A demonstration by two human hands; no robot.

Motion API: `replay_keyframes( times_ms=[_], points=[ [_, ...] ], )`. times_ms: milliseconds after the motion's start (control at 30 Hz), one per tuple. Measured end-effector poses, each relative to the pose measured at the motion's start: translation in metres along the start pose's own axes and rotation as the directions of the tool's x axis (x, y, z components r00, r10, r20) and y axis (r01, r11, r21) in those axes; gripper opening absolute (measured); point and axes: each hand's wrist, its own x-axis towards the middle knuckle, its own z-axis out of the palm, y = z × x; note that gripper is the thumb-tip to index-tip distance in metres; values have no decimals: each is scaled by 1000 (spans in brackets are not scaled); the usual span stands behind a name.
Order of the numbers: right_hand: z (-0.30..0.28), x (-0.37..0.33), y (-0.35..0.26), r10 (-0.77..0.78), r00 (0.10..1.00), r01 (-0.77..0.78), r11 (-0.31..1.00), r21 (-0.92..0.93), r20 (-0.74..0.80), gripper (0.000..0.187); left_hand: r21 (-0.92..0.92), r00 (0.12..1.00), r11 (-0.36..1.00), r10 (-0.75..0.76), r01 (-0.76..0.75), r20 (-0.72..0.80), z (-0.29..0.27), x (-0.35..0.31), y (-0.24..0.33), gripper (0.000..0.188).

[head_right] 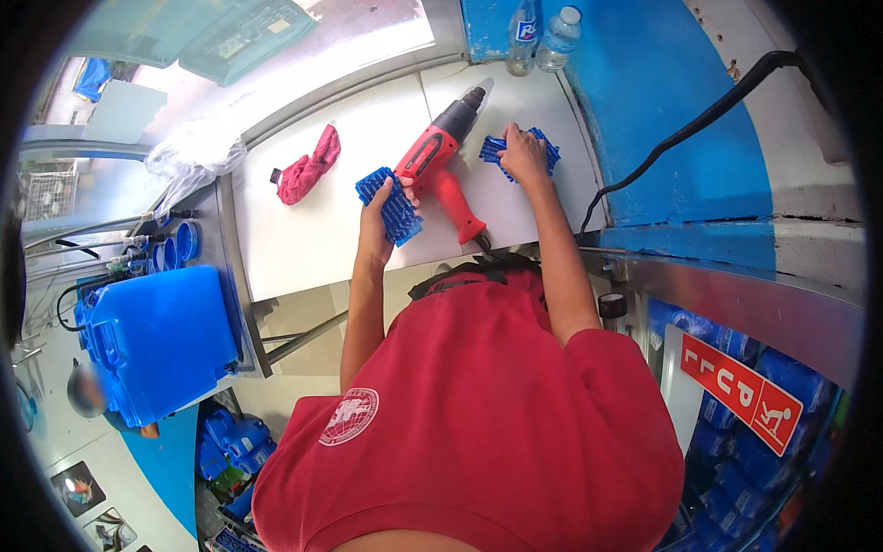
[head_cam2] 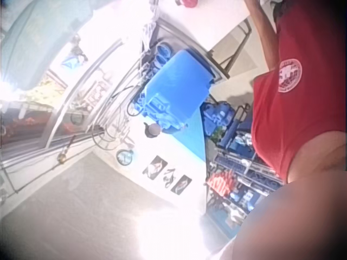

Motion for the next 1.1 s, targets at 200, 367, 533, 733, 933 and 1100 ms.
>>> replay_keyframes(
  times_ms=[200,367,533,733,933,1100],
  points=[
    [-43,-12,-16,2,998,-17,973,232,66,40,18,997,998,63,-64,41,1,2,-5,26],
    [-61,-43,-85,-128,986,-35,479,877,109,46,-55,967,970,241,-237,79,14,-1,-20,28],
    [-50,-99,-140,-302,938,69,638,767,167,50,250,976,947,215,-199,-36,18,-6,-26,23],
    [-52,-43,-54,-257,898,19,834,552,358,37,154,997,987,52,-43,-55,9,-12,-21,22],
    [2,-13,-2,-111,970,107,994,-29,-217,25,135,998,991,-2,-6,58,11,-17,-17,29],
    [-6,-9,-4,-105,987,98,993,-64,-122,19,136,995,988,-76,66,67,7,-19,-15,28]
  ],
)
